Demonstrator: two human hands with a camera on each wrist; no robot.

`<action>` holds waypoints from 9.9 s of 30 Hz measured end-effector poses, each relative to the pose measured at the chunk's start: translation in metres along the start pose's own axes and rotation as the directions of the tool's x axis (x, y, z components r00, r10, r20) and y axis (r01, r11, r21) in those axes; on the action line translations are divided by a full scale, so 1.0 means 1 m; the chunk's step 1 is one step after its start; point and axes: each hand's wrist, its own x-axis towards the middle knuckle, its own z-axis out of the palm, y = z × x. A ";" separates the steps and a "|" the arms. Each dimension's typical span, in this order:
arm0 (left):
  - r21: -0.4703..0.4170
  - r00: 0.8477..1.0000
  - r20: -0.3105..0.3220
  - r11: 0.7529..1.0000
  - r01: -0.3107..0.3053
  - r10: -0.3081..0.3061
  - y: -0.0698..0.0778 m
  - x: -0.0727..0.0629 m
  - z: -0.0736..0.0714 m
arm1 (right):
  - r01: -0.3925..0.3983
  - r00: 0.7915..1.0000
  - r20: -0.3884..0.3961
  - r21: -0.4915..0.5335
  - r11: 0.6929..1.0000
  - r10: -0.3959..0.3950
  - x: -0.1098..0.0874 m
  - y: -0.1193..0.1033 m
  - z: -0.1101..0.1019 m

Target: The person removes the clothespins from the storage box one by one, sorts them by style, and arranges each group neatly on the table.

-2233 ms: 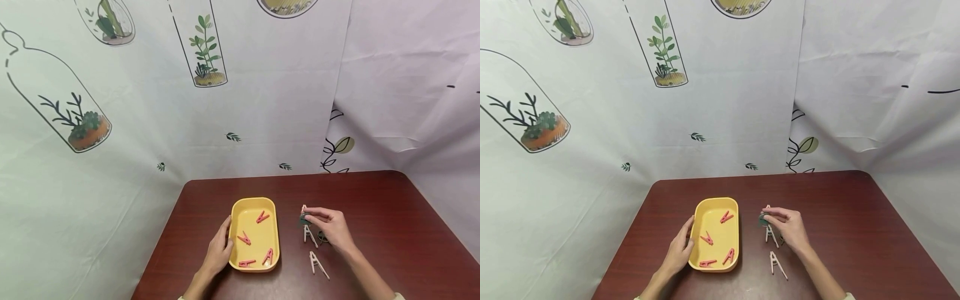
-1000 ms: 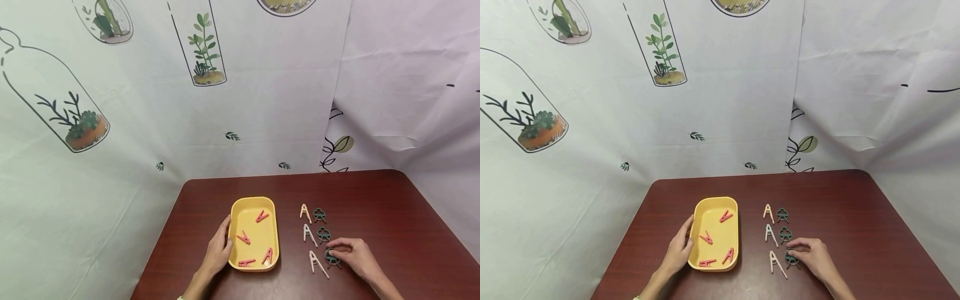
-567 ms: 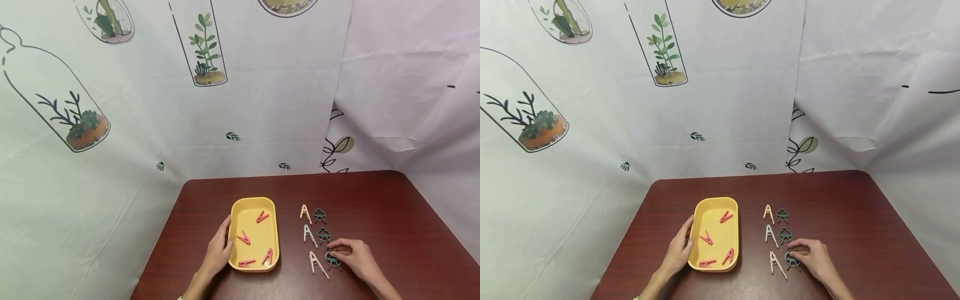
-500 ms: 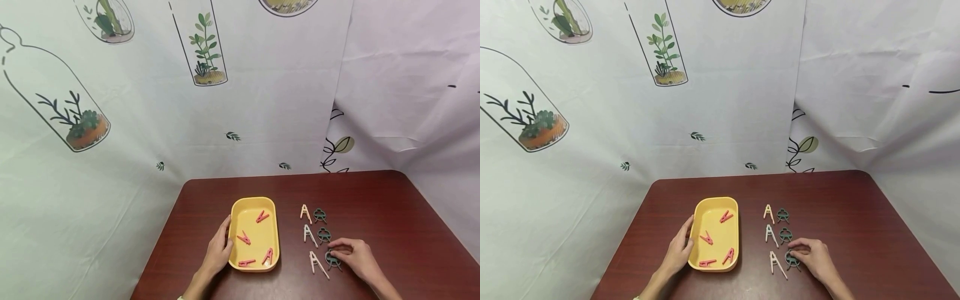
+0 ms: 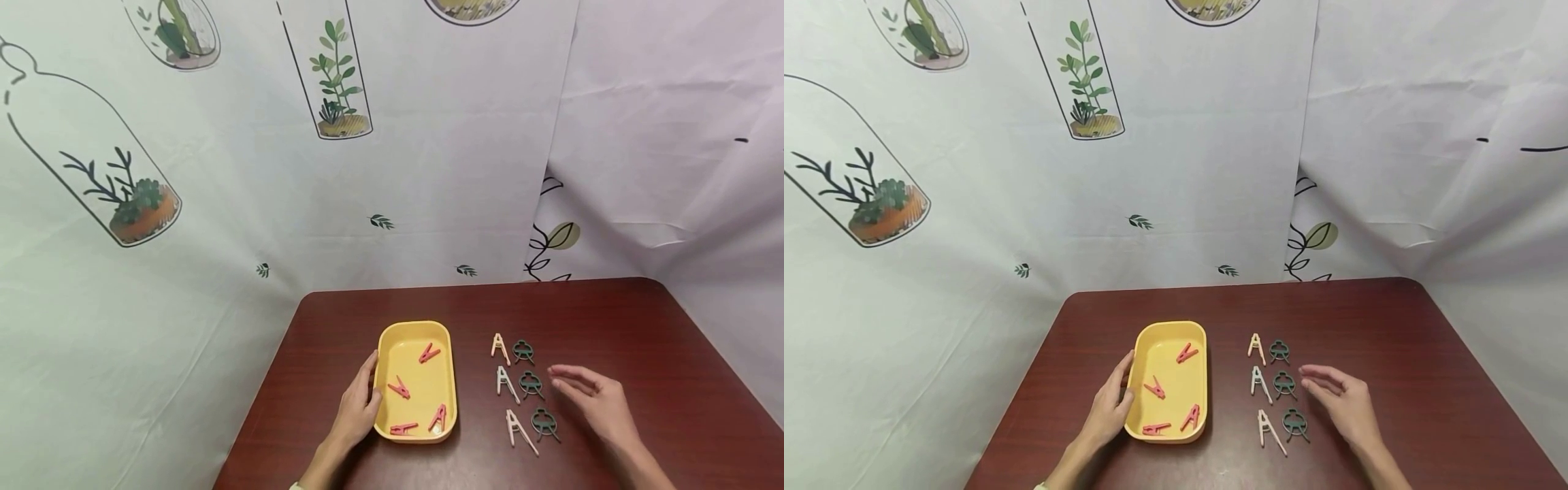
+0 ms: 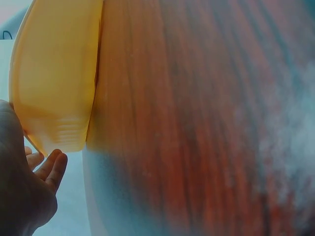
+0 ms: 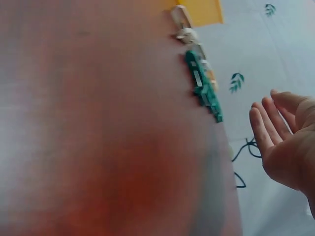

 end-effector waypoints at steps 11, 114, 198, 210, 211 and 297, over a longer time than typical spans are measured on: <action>0.009 1.000 -0.002 1.000 -0.023 0.023 0.001 0.000 -0.002 | 0.057 0.993 0.093 0.207 0.977 -0.077 0.032 -0.003 -0.002; -0.004 1.000 -0.013 1.000 -0.017 0.017 0.003 0.000 0.001 | -0.023 0.939 0.338 -0.132 0.991 0.066 0.036 -0.052 0.267; -0.012 1.000 -0.009 1.000 -0.004 0.004 0.001 -0.003 0.002 | 0.085 0.994 -0.096 0.449 0.890 -0.047 0.043 -0.062 0.248; 0.004 0.999 -0.026 1.000 -0.022 0.022 -0.001 -0.003 0.003 | 0.193 0.979 -0.148 0.422 0.886 -0.143 0.049 -0.054 0.204; 0.004 0.999 -0.026 1.000 -0.025 0.025 -0.001 -0.003 0.003 | 0.194 0.978 -0.158 0.414 0.889 -0.140 0.050 -0.052 0.199; 0.020 1.000 -0.013 1.000 -0.013 0.013 -0.001 -0.002 0.002 | -0.123 0.992 -0.025 -0.323 0.938 0.121 0.120 0.056 0.000</action>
